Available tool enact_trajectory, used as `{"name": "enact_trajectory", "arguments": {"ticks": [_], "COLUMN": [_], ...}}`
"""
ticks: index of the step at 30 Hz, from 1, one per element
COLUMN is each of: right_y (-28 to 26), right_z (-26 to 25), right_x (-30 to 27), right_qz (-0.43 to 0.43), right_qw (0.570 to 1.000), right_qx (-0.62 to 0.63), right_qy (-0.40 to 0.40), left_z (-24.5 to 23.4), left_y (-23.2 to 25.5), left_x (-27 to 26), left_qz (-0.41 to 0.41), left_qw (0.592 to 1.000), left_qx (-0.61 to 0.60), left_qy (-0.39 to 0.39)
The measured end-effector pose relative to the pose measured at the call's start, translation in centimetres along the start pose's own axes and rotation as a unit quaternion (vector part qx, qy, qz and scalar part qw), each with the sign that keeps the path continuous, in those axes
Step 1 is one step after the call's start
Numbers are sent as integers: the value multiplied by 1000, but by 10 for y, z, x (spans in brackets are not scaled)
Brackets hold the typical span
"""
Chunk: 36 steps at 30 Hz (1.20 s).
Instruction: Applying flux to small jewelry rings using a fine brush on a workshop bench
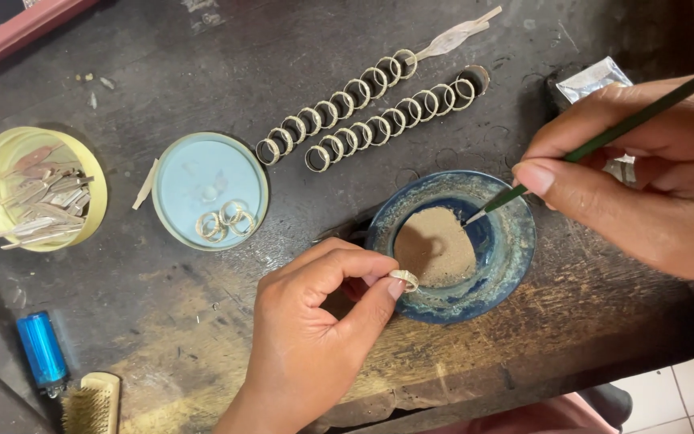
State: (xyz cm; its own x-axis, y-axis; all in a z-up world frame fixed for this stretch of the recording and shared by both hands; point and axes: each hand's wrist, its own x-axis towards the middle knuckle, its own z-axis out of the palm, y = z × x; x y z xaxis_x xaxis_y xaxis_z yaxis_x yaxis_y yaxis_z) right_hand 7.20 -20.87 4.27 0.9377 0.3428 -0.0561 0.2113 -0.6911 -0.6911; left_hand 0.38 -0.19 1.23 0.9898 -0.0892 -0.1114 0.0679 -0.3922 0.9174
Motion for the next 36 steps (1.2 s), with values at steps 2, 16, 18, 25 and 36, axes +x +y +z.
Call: {"name": "enact_trajectory", "arguments": {"ticks": [2,16,18,25,36], "right_y": [-2,1,-2,-15,-14], "right_z": [-2,3,4,10,15], "right_x": [1,-9,-13,-27,-24], "right_qz": [-31,-88,-84,-274,-376], "right_qw": [999,993,993,952,916], "right_qx": [-23,42,40,80,94], "right_qy": [-2,72,76,115,99], "left_z": [0,3,2,1,3], "left_y": [-1,-3,-2,1,-2], "left_x": [0,-2,-2,-4,-2], "left_qz": [-9,-100,-118,-117,-102], "left_qw": [1000,994,992,992,994], "left_qx": [6,-48,-49,-50,-48], "left_qy": [0,10,4,2,10]}}
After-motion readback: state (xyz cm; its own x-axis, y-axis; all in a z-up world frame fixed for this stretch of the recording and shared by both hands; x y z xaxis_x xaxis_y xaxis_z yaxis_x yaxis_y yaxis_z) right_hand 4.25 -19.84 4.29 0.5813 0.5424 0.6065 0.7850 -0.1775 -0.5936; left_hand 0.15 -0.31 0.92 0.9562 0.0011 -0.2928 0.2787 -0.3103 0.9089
